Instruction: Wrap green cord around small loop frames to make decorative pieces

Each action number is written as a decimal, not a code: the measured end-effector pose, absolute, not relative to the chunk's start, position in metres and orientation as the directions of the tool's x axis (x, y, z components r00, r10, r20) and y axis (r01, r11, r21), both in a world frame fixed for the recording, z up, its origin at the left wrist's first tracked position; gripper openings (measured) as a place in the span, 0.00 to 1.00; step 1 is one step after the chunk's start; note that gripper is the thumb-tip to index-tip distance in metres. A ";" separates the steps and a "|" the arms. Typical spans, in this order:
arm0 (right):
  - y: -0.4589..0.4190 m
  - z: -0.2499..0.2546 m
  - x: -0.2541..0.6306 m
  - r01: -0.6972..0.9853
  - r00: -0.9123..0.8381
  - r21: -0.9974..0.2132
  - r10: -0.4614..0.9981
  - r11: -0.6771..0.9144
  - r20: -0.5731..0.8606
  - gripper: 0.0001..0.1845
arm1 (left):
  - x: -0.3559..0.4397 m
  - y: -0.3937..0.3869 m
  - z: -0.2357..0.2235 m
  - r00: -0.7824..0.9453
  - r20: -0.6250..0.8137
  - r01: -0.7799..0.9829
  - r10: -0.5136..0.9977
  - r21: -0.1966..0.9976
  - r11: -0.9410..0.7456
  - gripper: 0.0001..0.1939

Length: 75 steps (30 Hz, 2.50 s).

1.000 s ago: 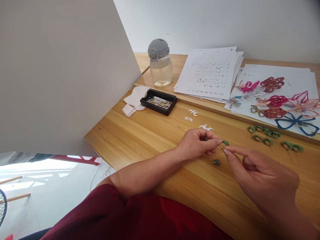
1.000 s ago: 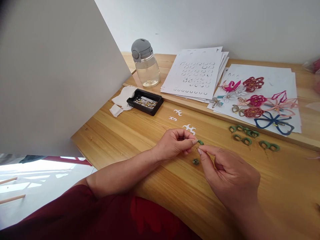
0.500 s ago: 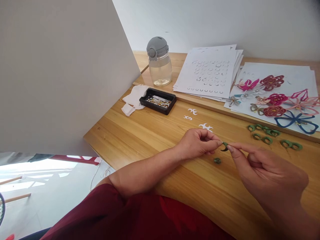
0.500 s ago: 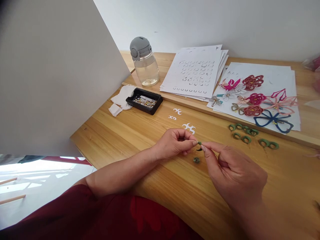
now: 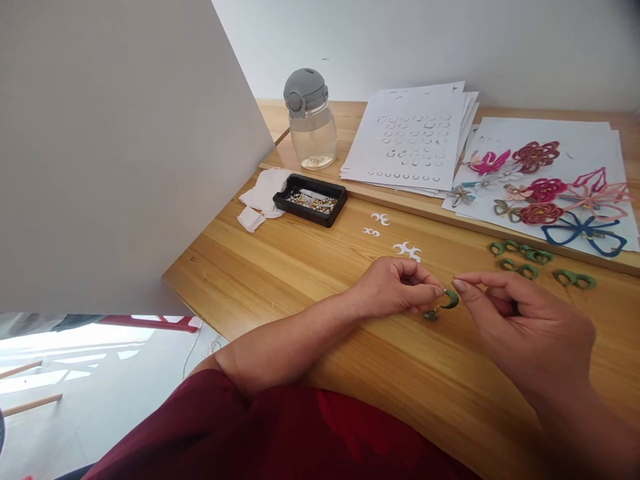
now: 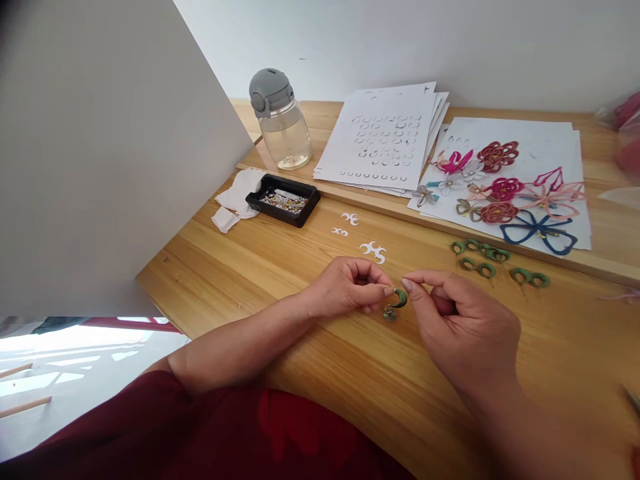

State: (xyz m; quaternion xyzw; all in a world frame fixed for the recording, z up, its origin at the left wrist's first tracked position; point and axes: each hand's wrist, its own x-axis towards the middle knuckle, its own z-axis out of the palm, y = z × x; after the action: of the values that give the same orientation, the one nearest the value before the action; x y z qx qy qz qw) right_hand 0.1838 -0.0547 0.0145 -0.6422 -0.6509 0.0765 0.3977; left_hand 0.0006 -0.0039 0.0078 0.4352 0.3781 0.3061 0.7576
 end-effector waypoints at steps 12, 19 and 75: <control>-0.048 0.010 0.181 0.551 0.202 -0.832 0.955 0.071 0.215 0.10 | -0.001 -0.004 0.008 0.533 -0.303 -0.191 0.790 0.867 0.461 0.20; -0.057 -0.007 0.175 0.535 0.096 -0.838 0.979 0.103 0.181 0.10 | 0.005 -0.003 0.004 0.409 -0.266 -0.349 0.873 0.839 0.419 0.27; -0.066 0.018 0.174 0.793 0.050 -0.541 0.856 0.279 0.514 0.07 | 0.003 -0.002 0.006 0.370 -0.198 -0.038 0.908 0.973 0.227 0.10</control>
State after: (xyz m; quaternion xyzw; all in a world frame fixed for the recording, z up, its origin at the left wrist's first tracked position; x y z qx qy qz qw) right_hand 0.1742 -0.0662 0.0177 -0.5991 -0.6882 0.0387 0.4074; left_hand 0.0032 -0.0021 0.0056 0.5058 0.4298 0.3612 0.6549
